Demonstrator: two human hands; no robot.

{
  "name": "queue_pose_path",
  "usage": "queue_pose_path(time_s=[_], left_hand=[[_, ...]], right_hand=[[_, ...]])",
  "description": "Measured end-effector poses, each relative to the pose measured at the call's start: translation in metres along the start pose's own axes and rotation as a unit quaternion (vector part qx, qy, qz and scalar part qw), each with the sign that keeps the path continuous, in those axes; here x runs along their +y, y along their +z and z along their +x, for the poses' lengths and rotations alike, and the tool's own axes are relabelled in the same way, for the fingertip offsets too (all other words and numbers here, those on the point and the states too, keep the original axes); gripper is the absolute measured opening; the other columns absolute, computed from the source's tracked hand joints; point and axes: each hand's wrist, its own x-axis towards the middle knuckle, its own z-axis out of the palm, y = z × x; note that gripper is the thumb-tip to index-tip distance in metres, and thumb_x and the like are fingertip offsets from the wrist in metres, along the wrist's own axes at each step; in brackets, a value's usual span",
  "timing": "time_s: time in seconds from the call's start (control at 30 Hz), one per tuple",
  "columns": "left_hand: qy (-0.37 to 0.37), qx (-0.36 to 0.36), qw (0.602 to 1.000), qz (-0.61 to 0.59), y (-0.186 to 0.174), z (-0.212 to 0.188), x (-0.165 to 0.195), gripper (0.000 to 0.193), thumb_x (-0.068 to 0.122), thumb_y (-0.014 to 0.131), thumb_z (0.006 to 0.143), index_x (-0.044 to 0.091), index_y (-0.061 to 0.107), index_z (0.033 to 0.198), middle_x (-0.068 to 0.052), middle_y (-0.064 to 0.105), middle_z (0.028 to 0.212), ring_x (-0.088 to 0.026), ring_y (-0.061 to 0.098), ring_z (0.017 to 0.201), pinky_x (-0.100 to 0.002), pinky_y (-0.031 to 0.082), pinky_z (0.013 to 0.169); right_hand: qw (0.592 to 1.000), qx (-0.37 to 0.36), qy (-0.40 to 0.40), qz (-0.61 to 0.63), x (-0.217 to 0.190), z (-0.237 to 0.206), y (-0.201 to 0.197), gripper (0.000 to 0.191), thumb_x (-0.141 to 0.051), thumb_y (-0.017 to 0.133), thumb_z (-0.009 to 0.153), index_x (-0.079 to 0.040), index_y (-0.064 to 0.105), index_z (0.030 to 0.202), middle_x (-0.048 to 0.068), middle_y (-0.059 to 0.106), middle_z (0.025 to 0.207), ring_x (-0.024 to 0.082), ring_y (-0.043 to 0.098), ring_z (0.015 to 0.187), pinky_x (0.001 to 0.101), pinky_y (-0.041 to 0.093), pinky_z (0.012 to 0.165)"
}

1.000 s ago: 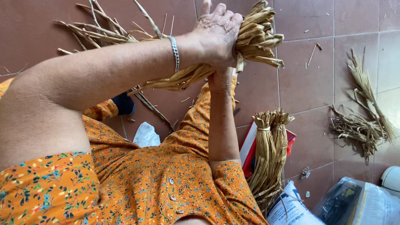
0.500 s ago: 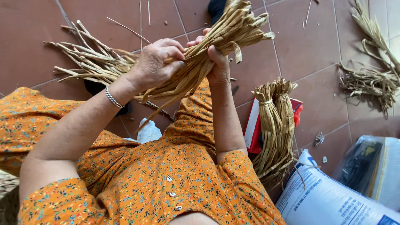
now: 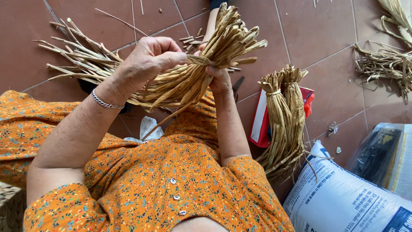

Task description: The person sits on a tiled floor and gathers dried palm or grass stalks into bundles. They align the stalks, fold the bundle, and tie it tightly using a thin strip of the same material, then set finished bundles aside and reach for more loose stalks.

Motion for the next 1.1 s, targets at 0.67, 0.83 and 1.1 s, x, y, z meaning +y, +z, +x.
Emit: queue_pose_path(time_s=[0.67, 0.83, 1.1], left_hand=[[0.127, -0.049, 0.959, 0.25, -0.047, 0.0, -0.024, 0.096, 0.021, 0.097, 0.069, 0.004, 0.048, 0.151, -0.01, 0.061, 0.129, -0.015, 0.054, 0.107, -0.031, 0.049, 0.094], [0.165, 0.051, 0.958, 0.228, -0.057, -0.02, -0.011, 0.086, 0.021, 0.101, 0.063, 0.004, 0.059, 0.135, -0.005, 0.064, 0.129, -0.013, 0.058, 0.117, -0.034, 0.053, 0.103], [0.117, 0.127, 0.985, -0.004, -0.052, -0.058, -0.022, 0.068, 0.017, 0.094, 0.074, 0.005, 0.064, 0.133, -0.003, 0.069, 0.129, -0.012, 0.064, 0.117, -0.031, 0.054, 0.107]], right_hand=[[0.955, 0.06, -0.034, -0.29, 0.02, 0.033, 0.061, 0.05, -0.002, 0.085, 0.075, 0.001, 0.063, 0.119, 0.01, 0.072, 0.109, 0.022, 0.072, 0.098, 0.04, 0.063, 0.087], [0.789, 0.005, -0.165, -0.591, 0.048, 0.047, 0.11, 0.041, -0.018, 0.089, 0.085, -0.008, 0.07, 0.12, 0.012, 0.077, 0.108, 0.025, 0.078, 0.096, 0.0369, 0.063, 0.085], [0.694, 0.019, -0.191, -0.694, 0.071, 0.044, 0.166, 0.042, -0.021, 0.079, 0.081, -0.01, 0.062, 0.118, 0.012, 0.071, 0.097, 0.036, 0.073, 0.087, 0.0446, 0.06, 0.076]])
